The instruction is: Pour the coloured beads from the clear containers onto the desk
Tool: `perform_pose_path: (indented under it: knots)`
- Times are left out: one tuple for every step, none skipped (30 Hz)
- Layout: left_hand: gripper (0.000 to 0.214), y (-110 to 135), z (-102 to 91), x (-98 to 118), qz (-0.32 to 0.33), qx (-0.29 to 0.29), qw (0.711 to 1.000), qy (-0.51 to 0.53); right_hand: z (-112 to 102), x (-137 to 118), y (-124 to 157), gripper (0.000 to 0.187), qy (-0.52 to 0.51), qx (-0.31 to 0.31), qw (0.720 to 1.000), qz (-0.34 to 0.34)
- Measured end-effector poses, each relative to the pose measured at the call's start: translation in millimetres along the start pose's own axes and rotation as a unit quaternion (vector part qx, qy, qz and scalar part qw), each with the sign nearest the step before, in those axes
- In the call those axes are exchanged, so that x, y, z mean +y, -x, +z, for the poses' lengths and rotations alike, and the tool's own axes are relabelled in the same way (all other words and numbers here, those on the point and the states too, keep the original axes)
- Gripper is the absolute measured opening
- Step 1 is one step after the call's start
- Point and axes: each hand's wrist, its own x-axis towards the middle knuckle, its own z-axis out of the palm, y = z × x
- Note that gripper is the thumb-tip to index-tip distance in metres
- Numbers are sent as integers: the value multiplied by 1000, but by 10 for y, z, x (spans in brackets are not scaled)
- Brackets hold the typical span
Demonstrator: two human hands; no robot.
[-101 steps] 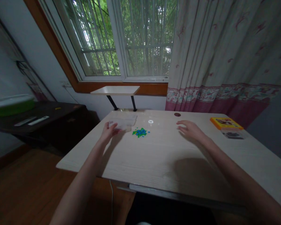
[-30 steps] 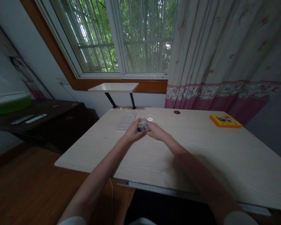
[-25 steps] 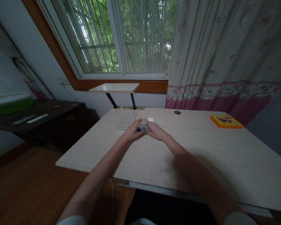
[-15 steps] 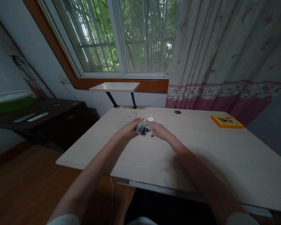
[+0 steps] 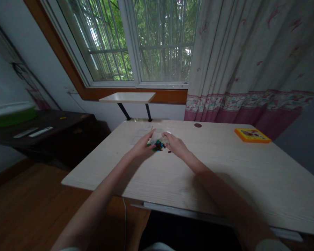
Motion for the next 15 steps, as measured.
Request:
perform_pose_path:
  knots:
    - [76,17,30,43,-9,15,999,44,2,-54,-13,51,6,1,1000,-6]
    - [78,31,59,87,-24,33,995,90,5,-109,-24,52,10,-1,1000,-14]
    - [77,39,83,130,-43,54,989,134,7,-162,-31,52,11,-2,1000,-25]
    - [74,43,99,168,-64,78,980,171,9,-208,-32,53,7,-1,999,-39]
    - [68,46,105,199,-87,106,970,199,9,-239,-27,53,0,0,998,-58]
    - [63,52,99,219,-109,134,960,220,6,-249,-13,53,-7,2,997,-80]
    - [59,64,80,226,-132,158,949,239,-6,-230,9,53,-11,5,995,-101]
    - [56,87,47,219,-156,178,936,259,-30,-174,40,51,-11,9,993,-118]
    - [55,124,1,196,-183,193,922,282,-72,-77,79,48,-4,15,992,-126]
    - [55,176,-57,160,-211,203,905,308,-134,66,127,44,10,22,992,-121]
    - [55,243,-123,111,-241,219,887,327,-220,252,184,40,31,34,994,-101]
    - [54,323,-196,55,-267,233,872,337,-329,478,251,37,57,40,995,-74]
    - [51,413,-272,-5,-297,247,857,341,-459,735,329,35,88,43,994,-37]
    - [46,509,-347,-64,-324,264,840,345,-605,1012,422,35,122,46,991,5]
    - [39,605,-418,-119,-351,268,825,353,-760,1299,531,36,161,55,984,56]
